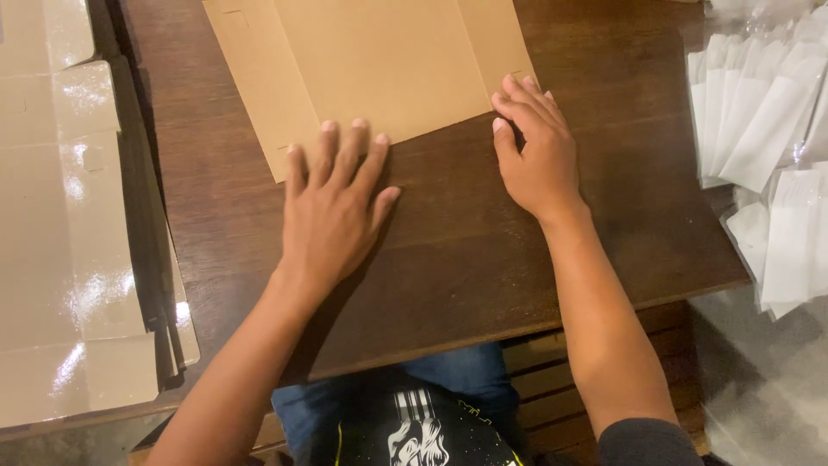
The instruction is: The person assembles a flat cardboard box with a clear window by folding and tucking flaps into slots. They work on a wooden table with stacks of flat boxes and finished boxes nearby.
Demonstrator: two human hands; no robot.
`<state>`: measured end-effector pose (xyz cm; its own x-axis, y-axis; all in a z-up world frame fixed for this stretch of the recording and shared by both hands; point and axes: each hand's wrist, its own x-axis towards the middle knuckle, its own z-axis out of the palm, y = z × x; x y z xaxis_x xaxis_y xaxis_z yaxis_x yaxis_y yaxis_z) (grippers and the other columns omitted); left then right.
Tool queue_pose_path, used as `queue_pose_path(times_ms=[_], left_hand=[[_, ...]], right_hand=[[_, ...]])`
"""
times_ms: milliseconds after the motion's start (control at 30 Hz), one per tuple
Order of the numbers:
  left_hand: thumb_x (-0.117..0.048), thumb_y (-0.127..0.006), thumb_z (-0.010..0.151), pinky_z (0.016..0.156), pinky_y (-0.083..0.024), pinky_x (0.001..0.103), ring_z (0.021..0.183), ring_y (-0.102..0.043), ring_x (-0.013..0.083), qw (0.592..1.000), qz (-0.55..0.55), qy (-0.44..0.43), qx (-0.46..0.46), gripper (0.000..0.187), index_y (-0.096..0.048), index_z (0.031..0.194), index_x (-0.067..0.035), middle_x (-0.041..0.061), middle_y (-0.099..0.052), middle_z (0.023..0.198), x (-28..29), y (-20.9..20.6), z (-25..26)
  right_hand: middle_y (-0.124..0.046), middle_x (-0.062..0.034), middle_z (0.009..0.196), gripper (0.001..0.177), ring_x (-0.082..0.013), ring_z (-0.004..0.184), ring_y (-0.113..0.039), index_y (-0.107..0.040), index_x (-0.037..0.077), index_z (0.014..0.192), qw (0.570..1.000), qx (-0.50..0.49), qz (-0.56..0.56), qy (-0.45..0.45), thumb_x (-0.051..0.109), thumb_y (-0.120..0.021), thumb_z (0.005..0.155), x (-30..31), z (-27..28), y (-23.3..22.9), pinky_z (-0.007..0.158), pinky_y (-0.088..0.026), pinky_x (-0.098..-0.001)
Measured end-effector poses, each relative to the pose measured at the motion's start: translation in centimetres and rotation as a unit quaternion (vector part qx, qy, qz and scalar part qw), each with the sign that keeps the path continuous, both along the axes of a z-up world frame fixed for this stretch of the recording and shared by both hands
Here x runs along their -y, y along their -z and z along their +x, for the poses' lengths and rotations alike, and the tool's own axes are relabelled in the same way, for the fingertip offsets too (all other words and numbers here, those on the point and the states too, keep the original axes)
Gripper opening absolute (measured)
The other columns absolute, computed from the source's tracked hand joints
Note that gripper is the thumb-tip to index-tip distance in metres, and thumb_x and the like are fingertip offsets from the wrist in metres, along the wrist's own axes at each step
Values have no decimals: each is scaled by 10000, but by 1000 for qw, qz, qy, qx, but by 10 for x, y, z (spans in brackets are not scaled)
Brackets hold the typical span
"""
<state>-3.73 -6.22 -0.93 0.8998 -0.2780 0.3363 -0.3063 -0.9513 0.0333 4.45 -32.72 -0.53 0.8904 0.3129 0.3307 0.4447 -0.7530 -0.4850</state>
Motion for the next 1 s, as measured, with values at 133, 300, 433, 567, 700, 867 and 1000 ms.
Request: queue_pose_path(times_ms=[133, 300, 433, 567, 700, 867, 1000], left_hand=[[-507, -613, 1003, 1096, -391, 609, 1452, -425, 365, 999, 8, -29, -15, 613, -532, 1511, -174, 90, -481, 1580, -15, -3, -14], [-534, -600, 1003, 1072, -424, 595, 1432, -470, 326, 998, 37, -51, -18, 628, -544, 1500, -154, 86, -512, 1560, -31, -10, -24], [-461, -606, 1009, 1032, -438, 593, 1401, -525, 303, 996, 56, -65, -10, 558, -586, 1463, -137, 70, -570, 1525, -43, -12, -30], [-270, -576, 1096, 1100, -405, 611, 1432, -474, 410, 996, -78, -41, 6, 312, -717, 1308, -89, 148, -621, 1470, -54, 10, -14], [-198, -559, 1110, 1119, -423, 538, 1374, -563, 347, 991, -132, -9, 32, 153, -652, 1144, -81, 108, -645, 1440, -61, 22, -2], [-171, -582, 1073, 1150, -384, 470, 1375, -541, 274, 986, -162, -30, -4, 280, -627, 1349, -146, 36, -612, 1431, -64, 16, -2], [-171, -597, 1059, 1154, -389, 466, 1364, -535, 265, 986, -153, -61, -27, 325, -669, 1376, -169, 19, -591, 1444, -59, 13, -2]], right_hand=[[-566, -215, 1477, 309, -380, 1440, -446, -660, -21, 1325, 1000, -7, -5, 3, 62, -524, 1060, -2, -1, -3, 1222, -277, -543], [-575, -214, 1469, 297, -383, 1432, -460, -669, -13, 1311, 1000, 4, -7, -1, 55, -530, 1058, -1, 0, 0, 1217, -296, -549], [-569, -204, 1478, 303, -382, 1440, -445, -665, -3, 1318, 1000, -4, -5, 5, 69, -528, 1058, -1, 0, 2, 1222, -278, -553], [-615, -103, 1464, 261, -305, 1411, -496, -722, 100, 1294, 998, 21, -34, 50, 151, -637, 1054, 1, 4, 18, 1211, -295, -470], [-623, -157, 1445, 284, -339, 1382, -522, -725, 62, 1302, 993, 86, -82, 28, 152, -665, 1039, -2, 4, 27, 1182, -348, -474], [-657, -205, 1377, 280, -359, 1330, -576, -759, 46, 1248, 983, 139, -112, -35, 148, -698, 994, -45, -5, 33, 1147, -415, -457], [-706, -178, 1293, 318, -343, 1244, -649, -753, 59, 1220, 965, 203, -127, -108, 180, -714, 928, -97, -23, 41, 1111, -481, -441]])
